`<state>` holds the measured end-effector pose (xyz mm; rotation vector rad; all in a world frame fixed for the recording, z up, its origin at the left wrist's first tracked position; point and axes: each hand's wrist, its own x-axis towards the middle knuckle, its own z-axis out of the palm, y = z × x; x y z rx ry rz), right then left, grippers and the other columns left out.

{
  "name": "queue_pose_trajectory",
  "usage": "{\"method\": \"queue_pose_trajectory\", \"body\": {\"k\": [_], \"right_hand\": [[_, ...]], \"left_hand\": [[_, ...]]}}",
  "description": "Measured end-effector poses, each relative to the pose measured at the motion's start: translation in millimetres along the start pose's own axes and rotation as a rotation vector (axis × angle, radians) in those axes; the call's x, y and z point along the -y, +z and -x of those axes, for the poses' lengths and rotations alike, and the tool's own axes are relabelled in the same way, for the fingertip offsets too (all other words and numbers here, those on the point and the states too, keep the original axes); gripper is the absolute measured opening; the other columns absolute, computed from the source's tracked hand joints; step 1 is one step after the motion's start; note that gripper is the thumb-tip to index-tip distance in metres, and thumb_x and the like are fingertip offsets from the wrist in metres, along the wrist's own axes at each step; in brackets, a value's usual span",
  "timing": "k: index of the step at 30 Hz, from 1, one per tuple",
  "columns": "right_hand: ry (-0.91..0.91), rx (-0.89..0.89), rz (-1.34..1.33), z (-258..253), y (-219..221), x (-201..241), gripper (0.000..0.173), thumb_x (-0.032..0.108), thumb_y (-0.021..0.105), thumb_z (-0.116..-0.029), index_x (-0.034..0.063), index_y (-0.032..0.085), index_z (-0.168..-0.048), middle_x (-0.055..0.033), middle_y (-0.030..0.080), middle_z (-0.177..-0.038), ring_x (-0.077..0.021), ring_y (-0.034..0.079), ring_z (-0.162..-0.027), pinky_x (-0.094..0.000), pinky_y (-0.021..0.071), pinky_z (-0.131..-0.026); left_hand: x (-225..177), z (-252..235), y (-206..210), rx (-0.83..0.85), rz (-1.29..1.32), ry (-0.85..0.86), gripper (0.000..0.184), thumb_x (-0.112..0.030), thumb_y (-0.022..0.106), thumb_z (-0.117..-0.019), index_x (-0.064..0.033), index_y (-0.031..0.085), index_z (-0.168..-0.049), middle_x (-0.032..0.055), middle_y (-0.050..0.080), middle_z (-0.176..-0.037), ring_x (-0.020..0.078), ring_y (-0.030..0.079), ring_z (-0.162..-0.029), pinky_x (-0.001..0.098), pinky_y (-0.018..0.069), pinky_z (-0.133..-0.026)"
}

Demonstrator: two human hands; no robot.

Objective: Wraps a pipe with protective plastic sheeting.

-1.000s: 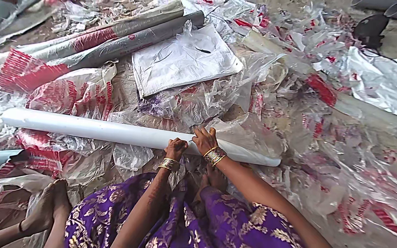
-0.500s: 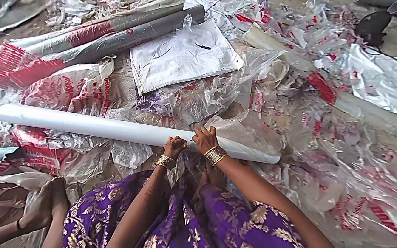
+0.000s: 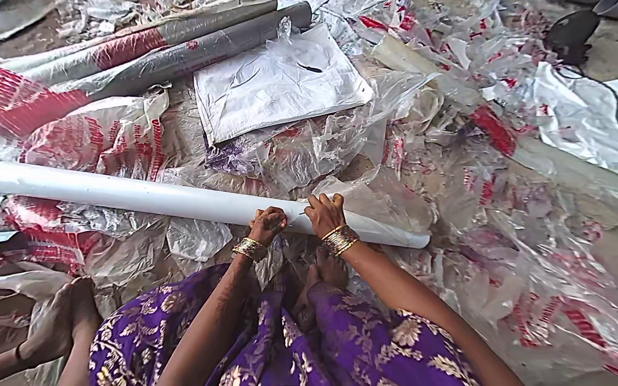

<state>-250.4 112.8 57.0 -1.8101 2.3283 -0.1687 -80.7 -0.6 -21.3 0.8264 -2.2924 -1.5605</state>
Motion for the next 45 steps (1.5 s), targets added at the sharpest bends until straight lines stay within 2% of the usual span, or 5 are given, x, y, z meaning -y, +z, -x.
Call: {"method": "queue_pose_trajectory", "body": {"k": [5, 9, 17, 22, 45], "right_hand": [[0.004, 0.082, 0.013, -3, -2, -2, 0.026, -0.003, 0.049, -0.0992, -0.0047, 0.076, -0.102, -0.0223, 0.068, -0.129, -0.0442, 0.062, -0.119, -0.0682, 0.0358, -0.102], [0.066, -0.007, 0.084, 14, 1, -28, 0.025, -0.005, 0.052, -0.0966, -0.0051, 0.077, -0.096, -0.0220, 0.071, -0.120, -0.0456, 0.066, -0.110, -0.0698, 0.0380, -0.097], [0.319, 0.136, 0.143, 40, -22, -66, 0.029, -0.005, 0.048, -0.0992, -0.0041, 0.076, -0.107, -0.0225, 0.065, -0.134, -0.0469, 0.059, -0.123, -0.0717, 0.0288, -0.106], [0.192, 0.027, 0.000, 24, -5, -28, 0.023, 0.000, 0.056, -0.0976, 0.0008, 0.078, -0.101, -0.0207, 0.071, -0.116, -0.0430, 0.063, -0.111, -0.0690, 0.0319, -0.102], [0.127, 0.157, 0.008, 13, -10, -21, 0.028, 0.000, 0.048, -0.1019, -0.0049, 0.075, -0.105, -0.0214, 0.067, -0.128, -0.0424, 0.060, -0.120, -0.0657, 0.0325, -0.105]], "left_hand": [[-5, 2, -1, -0.008, 0.037, -0.069, 0.028, -0.024, 0.058, -0.0958, -0.0072, 0.077, -0.109, 0.0043, 0.072, -0.118, 0.0301, 0.050, -0.124, 0.0642, 0.0223, -0.110], [-9, -1, -2, -0.003, 0.065, -0.107, 0.025, -0.021, 0.058, -0.0968, -0.0066, 0.076, -0.107, 0.0063, 0.071, -0.112, 0.0304, 0.051, -0.122, 0.0650, 0.0214, -0.111], [-8, -4, -3, -0.006, 0.098, -0.123, 0.024, -0.022, 0.060, -0.0957, -0.0050, 0.074, -0.105, 0.0090, 0.069, -0.110, 0.0300, 0.050, -0.120, 0.0645, 0.0206, -0.112], [-9, -7, 1, -0.025, 0.060, -0.110, 0.026, -0.021, 0.061, -0.0961, 0.0001, 0.073, -0.106, 0.0120, 0.070, -0.108, 0.0321, 0.051, -0.119, 0.0639, 0.0208, -0.110], [-5, -4, 0, -0.024, 0.078, -0.070, 0.024, -0.021, 0.063, -0.0895, 0.0007, 0.071, -0.097, 0.0091, 0.067, -0.096, 0.0297, 0.051, -0.109, 0.0607, 0.0261, -0.106]]}}
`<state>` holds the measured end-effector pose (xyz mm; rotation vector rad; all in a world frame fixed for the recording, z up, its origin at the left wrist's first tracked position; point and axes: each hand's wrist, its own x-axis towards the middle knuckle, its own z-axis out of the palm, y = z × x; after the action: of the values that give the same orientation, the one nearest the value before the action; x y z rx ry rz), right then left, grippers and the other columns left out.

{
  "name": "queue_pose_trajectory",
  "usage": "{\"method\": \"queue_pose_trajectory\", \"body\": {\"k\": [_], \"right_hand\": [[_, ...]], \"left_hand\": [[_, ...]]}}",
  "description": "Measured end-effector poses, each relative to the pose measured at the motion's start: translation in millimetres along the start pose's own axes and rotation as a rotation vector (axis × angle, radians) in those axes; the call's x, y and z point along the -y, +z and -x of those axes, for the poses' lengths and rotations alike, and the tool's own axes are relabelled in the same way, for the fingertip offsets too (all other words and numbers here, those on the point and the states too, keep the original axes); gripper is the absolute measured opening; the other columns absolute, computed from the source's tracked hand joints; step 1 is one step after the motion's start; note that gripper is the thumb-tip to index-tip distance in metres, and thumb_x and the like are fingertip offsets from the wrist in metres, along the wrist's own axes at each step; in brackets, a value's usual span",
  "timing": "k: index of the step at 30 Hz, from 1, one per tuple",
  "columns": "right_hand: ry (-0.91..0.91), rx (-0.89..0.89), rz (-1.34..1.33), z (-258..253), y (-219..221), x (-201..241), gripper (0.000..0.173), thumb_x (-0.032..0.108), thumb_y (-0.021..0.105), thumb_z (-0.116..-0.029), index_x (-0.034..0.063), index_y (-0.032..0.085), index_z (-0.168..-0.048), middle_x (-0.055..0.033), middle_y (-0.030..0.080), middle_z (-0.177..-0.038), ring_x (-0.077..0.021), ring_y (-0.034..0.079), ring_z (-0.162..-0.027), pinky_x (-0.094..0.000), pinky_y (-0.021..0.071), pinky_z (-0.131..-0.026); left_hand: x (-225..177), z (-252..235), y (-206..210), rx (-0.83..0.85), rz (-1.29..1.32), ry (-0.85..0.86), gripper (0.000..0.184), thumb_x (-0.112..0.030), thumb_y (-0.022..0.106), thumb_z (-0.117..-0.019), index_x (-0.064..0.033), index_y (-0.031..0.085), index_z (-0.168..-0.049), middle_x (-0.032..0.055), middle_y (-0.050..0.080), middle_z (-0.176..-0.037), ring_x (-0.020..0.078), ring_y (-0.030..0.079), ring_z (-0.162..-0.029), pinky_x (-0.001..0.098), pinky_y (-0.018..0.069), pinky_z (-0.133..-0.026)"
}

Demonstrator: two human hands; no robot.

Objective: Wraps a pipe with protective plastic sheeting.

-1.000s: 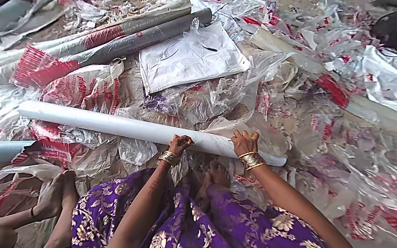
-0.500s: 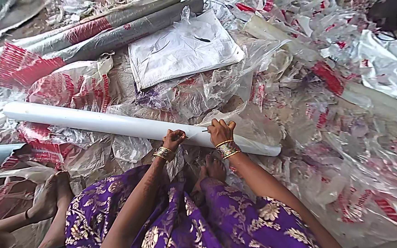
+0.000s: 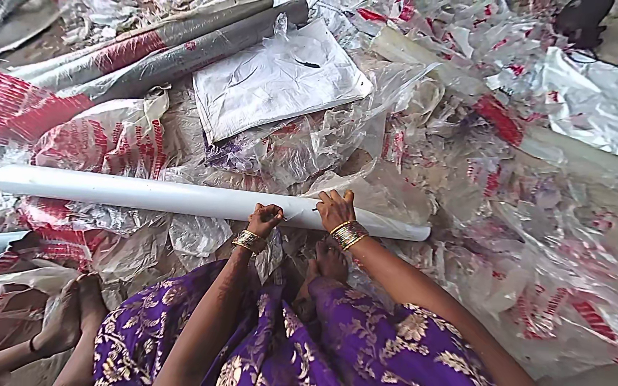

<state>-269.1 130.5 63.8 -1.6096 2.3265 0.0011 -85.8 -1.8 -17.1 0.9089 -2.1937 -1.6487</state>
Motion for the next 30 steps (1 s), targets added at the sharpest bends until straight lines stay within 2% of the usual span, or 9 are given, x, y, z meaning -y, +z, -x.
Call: {"method": "queue_pose_trajectory", "body": {"k": [8, 13, 19, 21, 23, 25, 27, 28, 30], "right_hand": [[0.038, 0.009, 0.148, 38, -5, -55, 0.027, -0.005, 0.048, -0.0992, -0.0090, 0.074, -0.103, -0.0254, 0.067, -0.125, -0.0474, 0.061, -0.117, -0.0697, 0.0337, -0.103], [0.261, 0.236, 0.222, 43, -25, -54, 0.030, -0.006, 0.043, -0.1017, -0.0104, 0.071, -0.112, -0.0241, 0.060, -0.141, -0.0457, 0.051, -0.134, -0.0680, 0.0255, -0.113], [0.246, 0.015, 0.066, 21, -5, -46, 0.026, -0.001, 0.052, -0.0998, -0.0023, 0.072, -0.117, -0.0237, 0.063, -0.135, -0.0458, 0.056, -0.126, -0.0714, 0.0260, -0.108], [0.296, 0.019, 0.016, 12, 5, -55, 0.028, 0.005, 0.051, -0.1027, -0.0005, 0.070, -0.123, -0.0233, 0.061, -0.137, -0.0449, 0.052, -0.131, -0.0714, 0.0214, -0.113], [0.317, -0.023, -0.030, 10, 25, -75, 0.032, 0.012, 0.049, -0.1057, 0.0001, 0.068, -0.128, -0.0252, 0.060, -0.140, -0.0461, 0.052, -0.134, -0.0724, 0.0210, -0.114], [0.277, -0.160, -0.087, 15, 49, -97, 0.035, 0.019, 0.047, -0.1069, -0.0010, 0.068, -0.127, -0.0284, 0.062, -0.136, -0.0491, 0.056, -0.130, -0.0729, 0.0283, -0.109], [0.265, -0.291, -0.131, 19, 66, -110, 0.037, 0.023, 0.048, -0.1060, -0.0012, 0.070, -0.124, -0.0292, 0.065, -0.130, -0.0504, 0.059, -0.124, -0.0715, 0.0361, -0.103], [0.261, -0.344, -0.137, 20, 70, -112, 0.037, 0.023, 0.049, -0.1050, -0.0022, 0.071, -0.121, -0.0301, 0.066, -0.127, -0.0519, 0.060, -0.121, -0.0721, 0.0380, -0.100], [0.267, -0.373, -0.137, 19, 72, -111, 0.037, 0.022, 0.049, -0.1043, -0.0040, 0.071, -0.119, -0.0320, 0.066, -0.125, -0.0538, 0.060, -0.120, -0.0729, 0.0383, -0.098]], "left_hand": [[4, -1, -6, 0.056, 0.016, 0.012, 0.030, -0.028, 0.064, -0.0862, -0.0001, 0.070, -0.095, 0.0066, 0.066, -0.092, 0.0268, 0.053, -0.105, 0.0585, 0.0314, -0.104], [2, -2, -7, 0.062, 0.030, -0.036, 0.030, -0.029, 0.066, -0.0807, -0.0016, 0.070, -0.092, 0.0066, 0.064, -0.092, 0.0270, 0.052, -0.106, 0.0586, 0.0309, -0.103], [-1, -1, -4, 0.048, 0.051, -0.056, 0.021, -0.023, 0.067, -0.0795, -0.0043, 0.070, -0.087, 0.0029, 0.063, -0.089, 0.0243, 0.052, -0.105, 0.0562, 0.0305, -0.103], [-4, 0, -6, 0.075, -0.017, -0.075, 0.026, -0.025, 0.067, -0.0836, -0.0020, 0.072, -0.093, 0.0076, 0.067, -0.093, 0.0274, 0.054, -0.107, 0.0574, 0.0305, -0.105], [-14, 2, -9, 0.157, -0.155, -0.097, 0.034, -0.028, 0.063, -0.0931, 0.0017, 0.071, -0.108, 0.0166, 0.070, -0.105, 0.0346, 0.058, -0.112, 0.0623, 0.0328, -0.107], [-36, 5, -7, 0.212, -0.302, -0.022, 0.036, -0.027, 0.059, -0.1004, 0.0027, 0.070, -0.117, 0.0198, 0.071, -0.111, 0.0364, 0.064, -0.108, 0.0597, 0.0414, -0.104], [-66, 13, 1, 0.129, -0.302, 0.188, 0.027, -0.020, 0.063, -0.0988, 0.0019, 0.074, -0.110, 0.0172, 0.075, -0.107, 0.0323, 0.068, -0.104, 0.0541, 0.0467, -0.100], [-84, 16, 6, 0.031, -0.228, 0.352, 0.022, -0.017, 0.064, -0.0965, 0.0018, 0.075, -0.102, 0.0142, 0.076, -0.099, 0.0260, 0.070, -0.096, 0.0460, 0.0516, -0.094], [-136, 26, 8, -0.104, 0.056, 0.584, 0.020, -0.015, 0.064, -0.0969, 0.0027, 0.073, -0.098, 0.0072, 0.074, -0.095, 0.0112, 0.068, -0.092, 0.0305, 0.0542, -0.090]]}}
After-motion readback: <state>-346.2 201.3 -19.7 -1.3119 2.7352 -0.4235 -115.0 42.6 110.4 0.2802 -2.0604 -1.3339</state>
